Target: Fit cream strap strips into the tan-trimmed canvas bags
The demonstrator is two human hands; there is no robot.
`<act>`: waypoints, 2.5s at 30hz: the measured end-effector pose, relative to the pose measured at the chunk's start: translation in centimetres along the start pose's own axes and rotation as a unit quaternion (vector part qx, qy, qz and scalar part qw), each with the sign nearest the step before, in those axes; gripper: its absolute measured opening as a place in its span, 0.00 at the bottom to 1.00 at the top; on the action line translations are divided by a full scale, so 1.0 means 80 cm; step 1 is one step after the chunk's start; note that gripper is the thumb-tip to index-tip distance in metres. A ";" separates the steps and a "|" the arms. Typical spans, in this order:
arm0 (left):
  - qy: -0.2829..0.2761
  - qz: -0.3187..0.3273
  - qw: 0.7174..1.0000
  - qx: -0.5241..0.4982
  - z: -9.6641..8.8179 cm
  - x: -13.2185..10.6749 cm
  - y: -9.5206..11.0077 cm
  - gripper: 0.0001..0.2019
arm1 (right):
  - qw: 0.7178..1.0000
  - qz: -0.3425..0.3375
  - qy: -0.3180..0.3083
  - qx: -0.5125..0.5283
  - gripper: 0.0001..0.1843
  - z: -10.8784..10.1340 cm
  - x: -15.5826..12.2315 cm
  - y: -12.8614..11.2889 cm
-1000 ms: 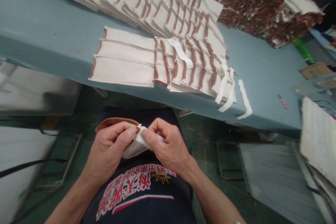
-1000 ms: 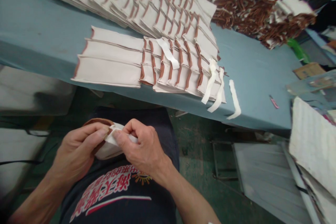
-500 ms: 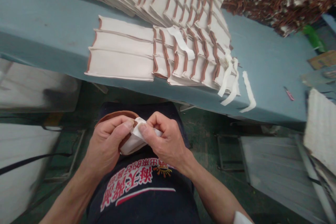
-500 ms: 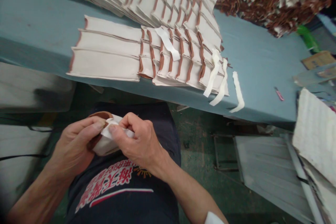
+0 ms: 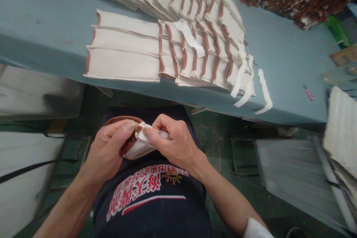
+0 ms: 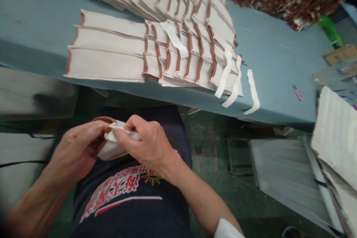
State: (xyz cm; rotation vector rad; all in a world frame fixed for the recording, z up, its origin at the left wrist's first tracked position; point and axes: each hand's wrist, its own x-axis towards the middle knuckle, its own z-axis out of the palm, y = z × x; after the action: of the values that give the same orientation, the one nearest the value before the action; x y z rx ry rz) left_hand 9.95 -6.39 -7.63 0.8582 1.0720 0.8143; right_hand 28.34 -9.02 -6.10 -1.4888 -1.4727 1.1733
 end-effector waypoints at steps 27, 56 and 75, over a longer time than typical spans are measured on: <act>0.078 0.102 0.956 0.264 0.024 -0.016 0.018 0.09 | 0.976 0.098 -0.141 0.138 0.29 -0.009 0.020 0.021; -0.089 0.155 0.939 0.293 0.010 -0.022 0.075 0.07 | 0.989 -0.140 -0.025 -0.039 0.13 -0.053 0.004 -0.009; -0.087 0.285 0.900 0.319 0.017 -0.041 0.083 0.11 | 0.923 -0.244 -0.274 -0.117 0.21 -0.071 0.031 -0.071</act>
State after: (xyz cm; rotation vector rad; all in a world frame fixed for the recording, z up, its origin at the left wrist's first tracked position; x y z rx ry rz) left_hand 9.43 -6.65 -0.10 1.8291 0.9398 0.8454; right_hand 31.60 -5.52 0.81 -0.8615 -2.2707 1.1716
